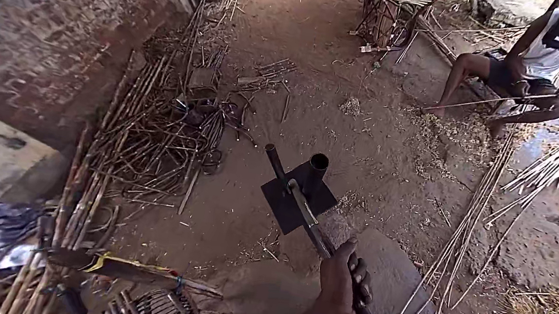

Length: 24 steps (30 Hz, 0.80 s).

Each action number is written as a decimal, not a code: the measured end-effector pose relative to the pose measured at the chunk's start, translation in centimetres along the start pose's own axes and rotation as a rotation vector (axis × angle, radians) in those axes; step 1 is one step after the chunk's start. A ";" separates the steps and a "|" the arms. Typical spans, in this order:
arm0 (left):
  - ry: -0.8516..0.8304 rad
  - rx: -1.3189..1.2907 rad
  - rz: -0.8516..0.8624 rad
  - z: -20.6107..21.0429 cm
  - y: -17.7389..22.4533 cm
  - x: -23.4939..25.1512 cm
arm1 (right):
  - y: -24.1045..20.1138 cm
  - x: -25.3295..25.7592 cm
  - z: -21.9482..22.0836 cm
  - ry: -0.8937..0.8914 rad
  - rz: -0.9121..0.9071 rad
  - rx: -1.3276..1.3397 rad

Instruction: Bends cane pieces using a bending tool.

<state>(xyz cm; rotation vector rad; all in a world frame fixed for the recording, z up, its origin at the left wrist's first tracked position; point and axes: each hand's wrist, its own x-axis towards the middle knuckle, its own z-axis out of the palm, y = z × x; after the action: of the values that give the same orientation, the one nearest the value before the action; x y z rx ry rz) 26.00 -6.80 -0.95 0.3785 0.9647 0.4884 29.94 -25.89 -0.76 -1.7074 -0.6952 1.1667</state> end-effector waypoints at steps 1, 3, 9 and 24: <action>0.084 -0.009 0.018 1.9 -0.3 0.5 | -0.4 1.2 -2.5 -0.021 0.003 -0.014; 0.126 -0.006 0.045 3.7 -0.7 1.0 | -1.0 3.3 -6.1 -0.097 0.038 -0.050; 0.035 0.463 0.188 -3.8 0.6 0.0 | -1.2 -1.3 1.9 0.086 -0.056 -0.438; -0.096 0.449 0.265 -4.2 5.7 -0.1 | -4.5 1.1 0.4 0.989 -0.388 -0.480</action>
<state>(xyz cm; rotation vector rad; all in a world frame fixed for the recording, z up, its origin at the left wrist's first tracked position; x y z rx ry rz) 21.08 -1.72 -0.13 0.9356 0.9314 0.4857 30.19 -23.00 2.83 -2.1141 -0.6310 -0.1906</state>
